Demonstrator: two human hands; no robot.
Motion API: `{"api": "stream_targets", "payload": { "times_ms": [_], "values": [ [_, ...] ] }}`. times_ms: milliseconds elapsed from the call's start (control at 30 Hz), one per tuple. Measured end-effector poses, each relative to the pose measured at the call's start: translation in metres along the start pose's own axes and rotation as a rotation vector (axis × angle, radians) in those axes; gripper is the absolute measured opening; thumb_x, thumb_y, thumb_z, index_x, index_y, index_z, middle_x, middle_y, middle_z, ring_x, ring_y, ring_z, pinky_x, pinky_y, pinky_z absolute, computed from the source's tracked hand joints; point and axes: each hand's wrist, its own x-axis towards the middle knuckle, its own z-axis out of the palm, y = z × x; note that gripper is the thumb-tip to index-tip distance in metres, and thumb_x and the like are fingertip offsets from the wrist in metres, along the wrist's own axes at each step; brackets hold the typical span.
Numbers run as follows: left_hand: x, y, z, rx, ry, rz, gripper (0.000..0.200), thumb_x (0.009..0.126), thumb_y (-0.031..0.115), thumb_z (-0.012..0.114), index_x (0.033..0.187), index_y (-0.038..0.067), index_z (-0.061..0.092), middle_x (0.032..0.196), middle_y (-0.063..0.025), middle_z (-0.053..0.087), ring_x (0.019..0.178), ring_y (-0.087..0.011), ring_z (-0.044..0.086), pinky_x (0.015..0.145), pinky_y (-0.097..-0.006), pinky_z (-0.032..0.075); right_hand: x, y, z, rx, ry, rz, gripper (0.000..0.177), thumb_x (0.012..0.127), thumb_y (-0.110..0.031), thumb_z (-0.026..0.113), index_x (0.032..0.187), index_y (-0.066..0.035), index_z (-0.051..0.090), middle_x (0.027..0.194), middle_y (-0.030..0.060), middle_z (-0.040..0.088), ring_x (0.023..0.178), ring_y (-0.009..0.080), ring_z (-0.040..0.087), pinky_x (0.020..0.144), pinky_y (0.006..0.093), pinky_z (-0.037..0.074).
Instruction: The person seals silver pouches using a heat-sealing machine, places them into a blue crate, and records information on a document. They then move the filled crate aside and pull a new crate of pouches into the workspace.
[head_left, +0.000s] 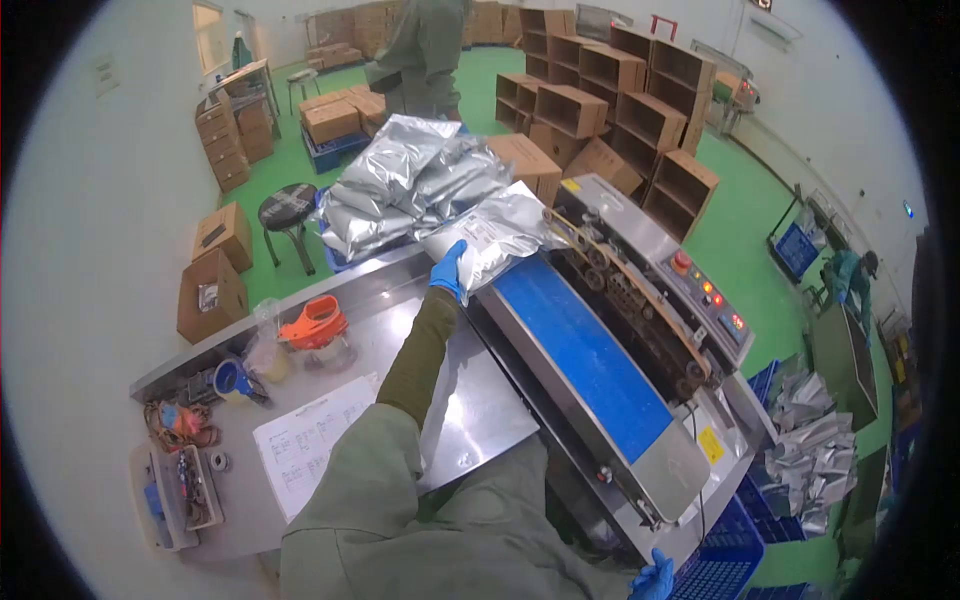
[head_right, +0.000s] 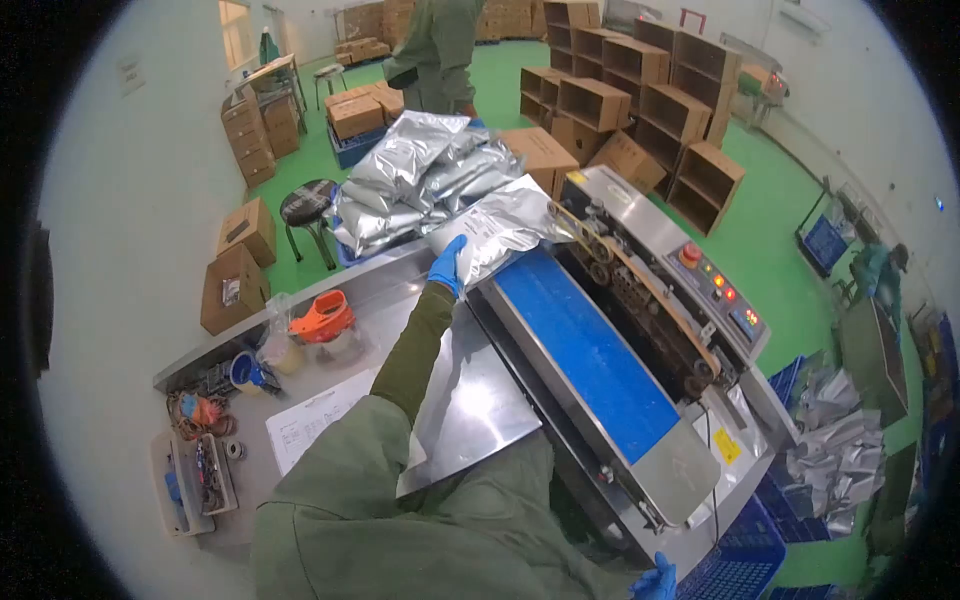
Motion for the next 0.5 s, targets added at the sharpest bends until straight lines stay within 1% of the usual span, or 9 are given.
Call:
{"api": "stream_targets", "payload": {
  "times_ms": [33,67,100,167,233,300,367,433,500],
  "values": [
    [0.001,0.011,0.006,0.052,0.062,0.024,0.046,0.076,0.022,0.068,0.115,0.002,0.053,0.098,-0.0071,0.061,0.085,-0.0189,0.06,0.078,-0.0306,0.049,0.001,0.001,-0.001,0.008,-0.012,-0.016,0.027,0.088,-0.027,0.052,0.105,-0.009,0.063,0.059,-0.0042,0.046,0.047,0.0057,0.04,0.042,0.0182,0.031],
    [-0.001,0.018,0.011,0.005,0.105,0.05,0.047,0.072,0.015,0.071,0.113,0.001,0.053,0.098,-0.0072,0.06,0.084,-0.0169,0.058,0.076,-0.029,0.048,0.004,0.002,-0.001,-0.031,0.015,0.038,0.026,0.087,-0.029,0.053,0.103,-0.011,0.063,0.059,-0.0043,0.046,0.047,0.0059,0.04,0.042,0.0183,0.031],
    [-0.002,0.025,0.015,-0.005,0.094,0.065,0.047,0.072,0.015,0.071,0.113,0.001,0.053,0.098,-0.0072,0.06,0.084,-0.0169,0.058,0.076,-0.029,0.048,0.007,0.004,0.0,-0.071,0.045,0.092,0.025,0.085,-0.03,0.055,0.101,-0.012,0.064,0.058,-0.0044,0.046,0.047,0.0061,0.04,0.041,0.0184,0.03],
    [-0.002,0.035,0.022,0.24,0.059,0.599,0.05,0.069,0.008,0.074,0.112,0.0,0.05,0.099,-0.0086,0.059,0.085,-0.0166,0.058,0.076,-0.028,0.048,0.014,0.011,0.001,-0.03,0.026,0.058,0.024,0.084,-0.031,0.057,0.098,-0.013,0.064,0.058,-0.0041,0.046,0.046,0.0066,0.04,0.041,0.019,0.03],
    [-0.038,0.069,0.057,0.296,0.048,0.645,0.054,0.067,0.004,0.074,0.114,-0.002,0.047,0.099,-0.0081,0.057,0.087,-0.0162,0.056,0.076,-0.0279,0.047,0.015,0.012,0.001,-0.002,0.021,0.035,0.023,0.083,-0.033,0.058,0.094,-0.014,0.064,0.058,-0.0038,0.046,0.046,0.0071,0.039,0.04,0.0195,0.031],
    [-0.051,0.103,0.082,0.374,-0.083,0.817,0.054,0.068,0.007,0.074,0.113,-0.002,0.046,0.098,-0.0077,0.057,0.087,-0.0159,0.056,0.075,-0.0279,0.047,0.016,0.008,0.005,0.002,-0.016,0.055,0.022,0.083,-0.034,0.059,0.091,-0.014,0.065,0.058,-0.0027,0.046,0.045,0.0075,0.039,0.039,0.0203,0.031],
    [-0.045,0.145,0.105,0.466,-0.035,0.801,0.047,0.071,0.009,0.073,0.109,-0.001,0.048,0.099,-0.008,0.056,0.084,-0.0153,0.055,0.073,-0.0263,0.046,0.021,0.004,0.006,-0.018,-0.013,0.103,0.023,0.083,-0.033,0.058,0.093,-0.013,0.064,0.059,-0.0022,0.046,0.045,0.0075,0.039,0.039,0.0207,0.031],
    [-0.032,0.196,0.139,0.345,-0.227,0.919,0.04,0.073,0.011,0.071,0.106,-0.002,0.051,0.094,-0.0065,0.058,0.083,-0.0145,0.055,0.072,-0.0264,0.046,0.02,-0.003,0.01,-0.042,0.003,0.157,0.024,0.084,-0.032,0.058,0.096,-0.013,0.064,0.06,-0.0016,0.047,0.044,0.0074,0.039,0.039,0.021,0.031],
    [-0.003,0.248,0.175,0.302,-0.19,1.041,0.039,0.076,0.016,0.069,0.107,-0.002,0.054,0.092,-0.0046,0.059,0.079,-0.0128,0.055,0.07,-0.0267,0.046,0.016,-0.015,0.02,-0.118,0.041,0.097,0.027,0.084,-0.033,0.058,0.1,-0.011,0.063,0.061,-0.0012,0.047,0.045,0.0074,0.04,0.039,0.0211,0.031]
  ]
}}
